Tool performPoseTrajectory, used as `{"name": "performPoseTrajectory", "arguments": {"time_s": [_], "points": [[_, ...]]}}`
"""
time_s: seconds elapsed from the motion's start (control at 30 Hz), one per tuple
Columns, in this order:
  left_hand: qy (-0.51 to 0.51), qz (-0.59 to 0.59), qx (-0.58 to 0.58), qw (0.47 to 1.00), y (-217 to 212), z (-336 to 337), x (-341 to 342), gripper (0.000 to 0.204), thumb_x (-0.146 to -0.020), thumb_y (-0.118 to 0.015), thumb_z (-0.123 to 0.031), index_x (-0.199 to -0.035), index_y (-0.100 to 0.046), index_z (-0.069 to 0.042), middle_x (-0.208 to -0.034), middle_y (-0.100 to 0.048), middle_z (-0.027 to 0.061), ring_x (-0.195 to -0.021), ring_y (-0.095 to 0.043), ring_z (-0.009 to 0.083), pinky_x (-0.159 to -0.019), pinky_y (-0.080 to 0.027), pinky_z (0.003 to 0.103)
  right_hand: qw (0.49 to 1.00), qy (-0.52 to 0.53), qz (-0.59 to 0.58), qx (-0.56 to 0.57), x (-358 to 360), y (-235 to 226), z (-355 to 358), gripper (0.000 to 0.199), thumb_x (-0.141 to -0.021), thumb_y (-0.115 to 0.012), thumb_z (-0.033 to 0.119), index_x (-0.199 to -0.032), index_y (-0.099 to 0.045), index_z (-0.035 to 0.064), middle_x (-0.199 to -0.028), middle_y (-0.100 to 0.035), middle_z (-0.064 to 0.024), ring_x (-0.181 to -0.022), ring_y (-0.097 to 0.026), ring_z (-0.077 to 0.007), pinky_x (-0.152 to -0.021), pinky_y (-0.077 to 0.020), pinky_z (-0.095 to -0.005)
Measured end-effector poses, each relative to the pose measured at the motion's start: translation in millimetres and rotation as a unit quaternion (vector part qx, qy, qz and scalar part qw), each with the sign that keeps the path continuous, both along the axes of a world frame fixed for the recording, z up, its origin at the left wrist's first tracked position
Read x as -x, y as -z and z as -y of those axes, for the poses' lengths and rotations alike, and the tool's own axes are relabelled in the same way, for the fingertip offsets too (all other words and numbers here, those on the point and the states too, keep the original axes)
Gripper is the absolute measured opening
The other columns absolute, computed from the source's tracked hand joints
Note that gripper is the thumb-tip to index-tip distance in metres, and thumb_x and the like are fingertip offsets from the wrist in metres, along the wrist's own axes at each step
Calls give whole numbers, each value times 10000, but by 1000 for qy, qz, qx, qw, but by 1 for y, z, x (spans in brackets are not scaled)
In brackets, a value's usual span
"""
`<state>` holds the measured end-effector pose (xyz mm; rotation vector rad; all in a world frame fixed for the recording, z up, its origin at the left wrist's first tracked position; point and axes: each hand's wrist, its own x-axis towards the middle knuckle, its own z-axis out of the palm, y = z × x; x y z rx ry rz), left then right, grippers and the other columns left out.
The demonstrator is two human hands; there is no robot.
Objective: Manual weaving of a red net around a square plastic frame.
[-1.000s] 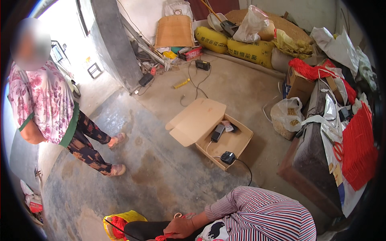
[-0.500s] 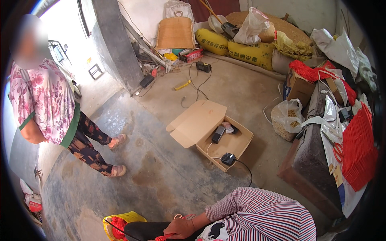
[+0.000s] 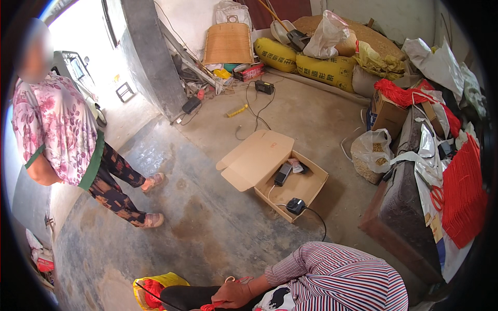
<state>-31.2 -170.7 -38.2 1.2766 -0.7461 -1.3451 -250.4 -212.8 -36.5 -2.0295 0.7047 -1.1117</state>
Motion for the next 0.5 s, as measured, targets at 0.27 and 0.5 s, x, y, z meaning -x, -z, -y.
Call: {"name": "performPoseTrajectory", "arguments": {"time_s": [0.27,0.5], "points": [[-4,14,15,1000,3,0,1,541,-876,-542,-574,-935,-626,-43,-658,-495,36,-482,-551,234,-312,-492,380,1000,2,-1,-6,3,-1,-1,312,-921,-534,319,-707,-551,92,-617,-577,-148,-571,-596,-349,-508,-449,-455],[-1,5,-1,1000,1,-2,0,543,-889,-531,-568,-937,-623,-35,-657,-501,44,-464,-544,235,-311,-491,384,1000,3,-10,-5,0,2,-1,306,-921,-532,319,-719,-555,90,-620,-578,-152,-577,-597,-356,-512,-451,-460]]}}
